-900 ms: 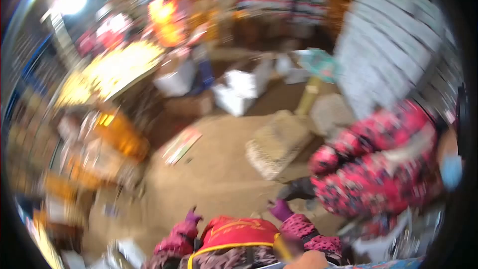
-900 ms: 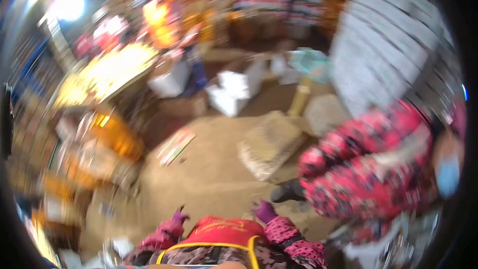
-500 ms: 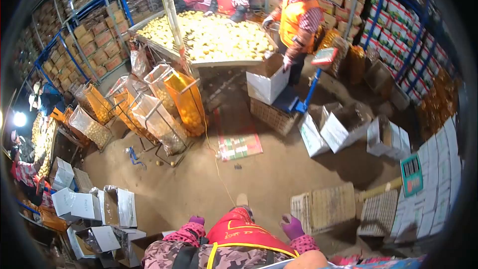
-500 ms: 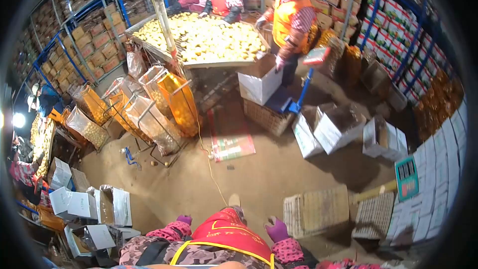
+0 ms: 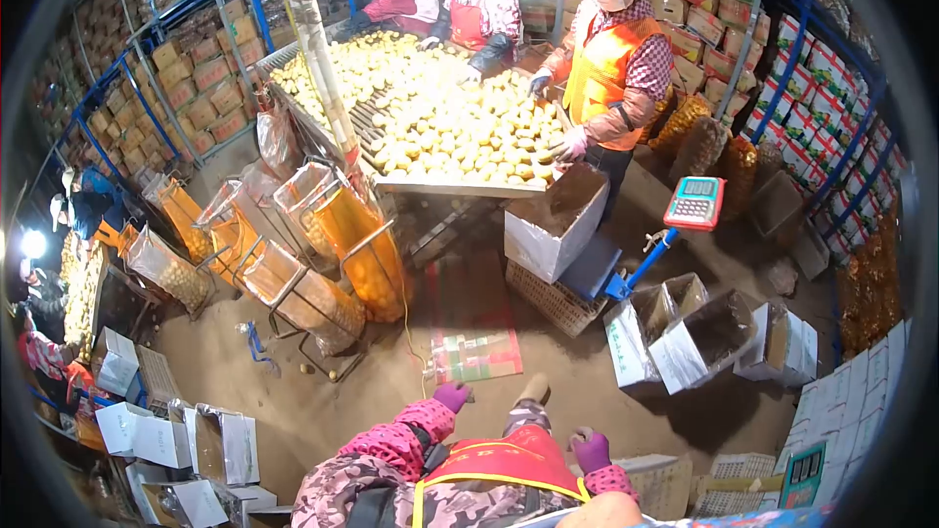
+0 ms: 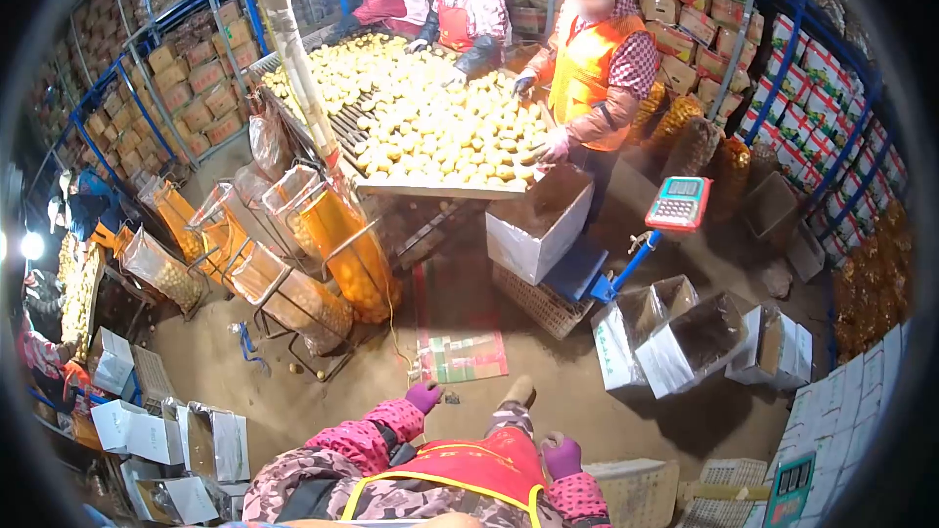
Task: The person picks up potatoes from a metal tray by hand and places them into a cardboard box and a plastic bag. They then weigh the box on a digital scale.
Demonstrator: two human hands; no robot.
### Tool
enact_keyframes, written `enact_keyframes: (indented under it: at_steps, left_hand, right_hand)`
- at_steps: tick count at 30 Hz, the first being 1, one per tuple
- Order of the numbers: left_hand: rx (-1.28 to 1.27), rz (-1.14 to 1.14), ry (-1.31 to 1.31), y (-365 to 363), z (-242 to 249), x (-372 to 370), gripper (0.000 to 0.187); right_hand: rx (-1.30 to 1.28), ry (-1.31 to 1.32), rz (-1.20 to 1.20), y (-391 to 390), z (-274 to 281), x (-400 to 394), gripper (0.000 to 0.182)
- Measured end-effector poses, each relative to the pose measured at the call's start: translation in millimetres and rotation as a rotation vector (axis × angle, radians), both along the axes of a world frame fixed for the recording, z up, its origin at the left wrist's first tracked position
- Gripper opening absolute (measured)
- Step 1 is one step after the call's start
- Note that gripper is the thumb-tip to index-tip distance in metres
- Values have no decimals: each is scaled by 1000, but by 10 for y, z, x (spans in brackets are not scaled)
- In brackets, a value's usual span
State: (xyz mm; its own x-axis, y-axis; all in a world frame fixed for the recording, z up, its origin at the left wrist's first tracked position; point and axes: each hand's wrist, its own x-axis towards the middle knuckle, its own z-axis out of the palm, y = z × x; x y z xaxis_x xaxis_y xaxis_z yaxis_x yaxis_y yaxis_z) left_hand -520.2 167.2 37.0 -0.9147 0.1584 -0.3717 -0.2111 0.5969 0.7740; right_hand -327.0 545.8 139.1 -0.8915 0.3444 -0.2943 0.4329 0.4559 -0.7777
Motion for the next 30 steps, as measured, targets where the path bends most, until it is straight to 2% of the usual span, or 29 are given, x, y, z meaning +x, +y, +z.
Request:
enact_keyframes:
  at_steps: [2, 3, 4, 6, 7, 8, 10, 11, 13, 14, 16, 17, 18, 20, 21, 24, 26, 27, 30]
  left_hand:
    - [163, 45, -208, 237, 188, -336, 46]
    - [-6, -1, -247, 255, -101, -580, 52]
    - [-46, 40, -259, 235, -186, -813, 52]
    - [-136, 126, -303, 118, -181, -1143, 53]
    - [-238, 147, -219, 60, -74, -1307, 49]
    - [-220, 207, -202, -22, 37, -1492, 48]
    - [-164, 337, -186, -111, -59, -1708, 46]
    - [-190, 368, -142, -30, 116, -1742, 46]
    - [-254, 417, -50, 198, 874, -1943, 45]
    - [-258, 439, -23, 285, 1042, -2070, 42]
    - [-270, 455, 43, 331, 1190, -2385, 37]
    - [-288, 437, 32, 259, 1029, -2573, 35]
    - [-279, 411, 211, 222, 999, -2779, 35]
    - [-239, 352, 583, 141, 976, -3415, 36]
    - [-253, 292, 686, 97, 976, -3756, 39]
    - [-244, 129, 857, 85, 1399, -4826, 42]
    - [-186, 2, 830, 76, 1877, -5410, 46]
    - [-181, -63, 820, 61, 1986, -5688, 52]
    - [-279, -226, 745, 90, 2337, -6423, 58]
  right_hand:
    - [-120, 4, -88, 316, -620, -507, 22]
    - [-160, -13, -90, 404, -559, -795, 25]
    - [-199, -27, -89, 519, -465, -1145, 27]
    - [-251, -52, -54, 675, -237, -1924, 28]
    - [-264, -66, -22, 733, -175, -2260, 25]
    - [-279, -77, 11, 762, -118, -2625, 23]
    - [-211, 10, 271, 914, -64, -3394, 20]
    - [-178, 65, 298, 884, 125, -3732, 19]
    - [-89, 148, 355, 745, 560, -4431, 19]
    - [-29, 176, 380, 698, 655, -4744, 19]
    - [87, 349, 204, 562, 400, -5258, 19]
    - [66, 223, 134, 545, 276, -5509, 28]
    - [112, 250, 156, 578, 85, -5715, 39]
    - [212, 256, 4, 521, -293, -5978, 56]
    - [261, 243, -43, 499, -413, -6074, 60]
    - [347, 141, -246, 429, -662, -6362, 68]
    - [314, -21, -448, 361, -765, -6377, 69]
    - [195, -134, -531, 331, -643, -6459, 72]
    - [241, -380, -607, 459, -1135, -6517, 75]
